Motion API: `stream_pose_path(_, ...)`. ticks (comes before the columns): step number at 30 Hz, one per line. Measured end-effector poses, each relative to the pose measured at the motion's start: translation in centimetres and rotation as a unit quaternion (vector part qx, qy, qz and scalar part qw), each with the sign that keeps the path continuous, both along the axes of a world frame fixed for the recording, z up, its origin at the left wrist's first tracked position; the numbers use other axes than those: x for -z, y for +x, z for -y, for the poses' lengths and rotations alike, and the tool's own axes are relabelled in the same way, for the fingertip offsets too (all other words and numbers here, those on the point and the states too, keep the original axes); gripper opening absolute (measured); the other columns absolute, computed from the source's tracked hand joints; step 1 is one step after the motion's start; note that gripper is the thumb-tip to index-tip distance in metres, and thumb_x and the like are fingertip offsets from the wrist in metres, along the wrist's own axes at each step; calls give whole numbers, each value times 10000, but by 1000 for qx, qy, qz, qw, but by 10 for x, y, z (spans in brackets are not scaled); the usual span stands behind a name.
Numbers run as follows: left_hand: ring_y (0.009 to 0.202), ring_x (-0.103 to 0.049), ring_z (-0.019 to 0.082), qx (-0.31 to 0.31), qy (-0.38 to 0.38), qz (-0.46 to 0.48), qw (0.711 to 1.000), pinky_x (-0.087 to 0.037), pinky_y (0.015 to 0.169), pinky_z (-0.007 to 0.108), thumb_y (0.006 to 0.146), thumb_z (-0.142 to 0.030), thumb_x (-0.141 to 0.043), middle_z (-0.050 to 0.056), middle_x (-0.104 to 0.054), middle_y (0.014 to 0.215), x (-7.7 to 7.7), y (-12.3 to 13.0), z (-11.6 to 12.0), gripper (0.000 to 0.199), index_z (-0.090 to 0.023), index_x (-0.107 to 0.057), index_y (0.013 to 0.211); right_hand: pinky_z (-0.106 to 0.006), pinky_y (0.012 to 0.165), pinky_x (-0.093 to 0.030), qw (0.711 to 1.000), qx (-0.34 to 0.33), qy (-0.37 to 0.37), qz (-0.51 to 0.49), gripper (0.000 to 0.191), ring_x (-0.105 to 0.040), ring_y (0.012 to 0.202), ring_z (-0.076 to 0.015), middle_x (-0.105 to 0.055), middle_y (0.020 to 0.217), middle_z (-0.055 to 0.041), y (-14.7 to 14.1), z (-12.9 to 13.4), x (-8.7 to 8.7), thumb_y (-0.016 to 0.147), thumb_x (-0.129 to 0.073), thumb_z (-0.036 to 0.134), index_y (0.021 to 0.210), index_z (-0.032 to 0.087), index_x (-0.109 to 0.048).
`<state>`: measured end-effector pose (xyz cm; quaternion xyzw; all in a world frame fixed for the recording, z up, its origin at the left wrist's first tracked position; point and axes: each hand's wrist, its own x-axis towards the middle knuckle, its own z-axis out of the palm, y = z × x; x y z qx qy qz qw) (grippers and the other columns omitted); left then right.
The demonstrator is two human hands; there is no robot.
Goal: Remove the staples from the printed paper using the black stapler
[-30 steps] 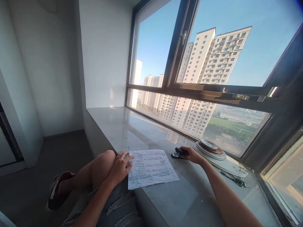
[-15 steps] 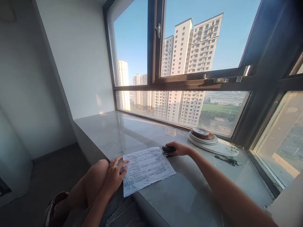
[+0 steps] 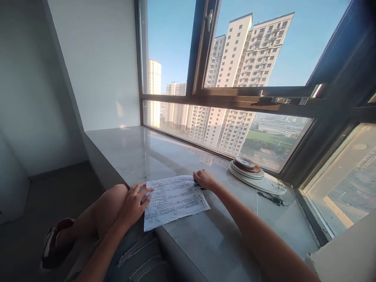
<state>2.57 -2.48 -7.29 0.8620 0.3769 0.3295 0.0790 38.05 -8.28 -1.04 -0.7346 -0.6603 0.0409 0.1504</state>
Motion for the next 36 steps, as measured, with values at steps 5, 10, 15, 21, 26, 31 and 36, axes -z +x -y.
stream_pose_path(5,1327,-487,337,1,-10,2,1000,-372,1145,584,982,-392,-473,56,-557,1406,-1,0,3,345,-333,-702,1233,-294,645,-371,998,-8,-9,68,646,-597,657,-193,-671,737,-119,-6,8,-2,1062,-221,451,672,167,-651)
stream_pose_path(10,1322,-495,334,2,-9,13,1000,-372,1150,568,971,-387,-495,54,-564,1405,1,-1,3,357,-334,-687,1266,-293,649,-380,994,-3,-24,103,688,-619,664,-201,-678,754,-122,-9,9,-3,1074,-162,454,695,168,-660)
stream_pose_path(15,1319,-491,335,3,-12,17,1000,-366,1150,568,973,-384,-485,55,-563,1394,1,-1,3,354,-341,-692,1256,-294,687,-401,992,20,-23,122,641,-654,753,-223,-710,829,-143,-13,8,-1,1076,-193,400,744,161,-687)
stream_pose_path(21,1299,-503,324,3,-9,19,1000,-361,1155,561,973,-381,-482,56,-568,1378,1,-1,3,348,-333,-694,1246,-298,693,-420,990,40,-22,130,593,-661,778,-229,-724,870,-147,-13,5,2,1074,-220,352,782,161,-700)
stream_pose_path(26,1318,-492,325,9,-7,20,1000,-313,1177,584,975,-372,-477,58,-565,1392,4,-1,2,336,-336,-698,1226,-298,703,-430,991,40,-21,130,594,-660,753,-218,-723,867,-147,-14,5,2,1077,-222,352,805,159,-713)
stream_pose_path(31,1300,-527,313,19,-5,19,1000,-270,1199,601,974,-364,-486,45,-584,1396,5,-1,0,334,-343,-693,1235,-299,666,-418,991,36,-14,129,637,-648,709,-210,-717,838,-151,-15,6,3,1079,-200,377,764,150,-705)
stream_pose_path(36,1289,-553,293,25,-7,7,1000,-255,1209,602,991,-384,-466,35,-597,1398,3,-2,1,332,-341,-692,1230,-274,592,-376,991,38,-10,128,602,-618,633,-177,-701,779,-120,-15,4,4,1080,-224,343,733,147,-676)
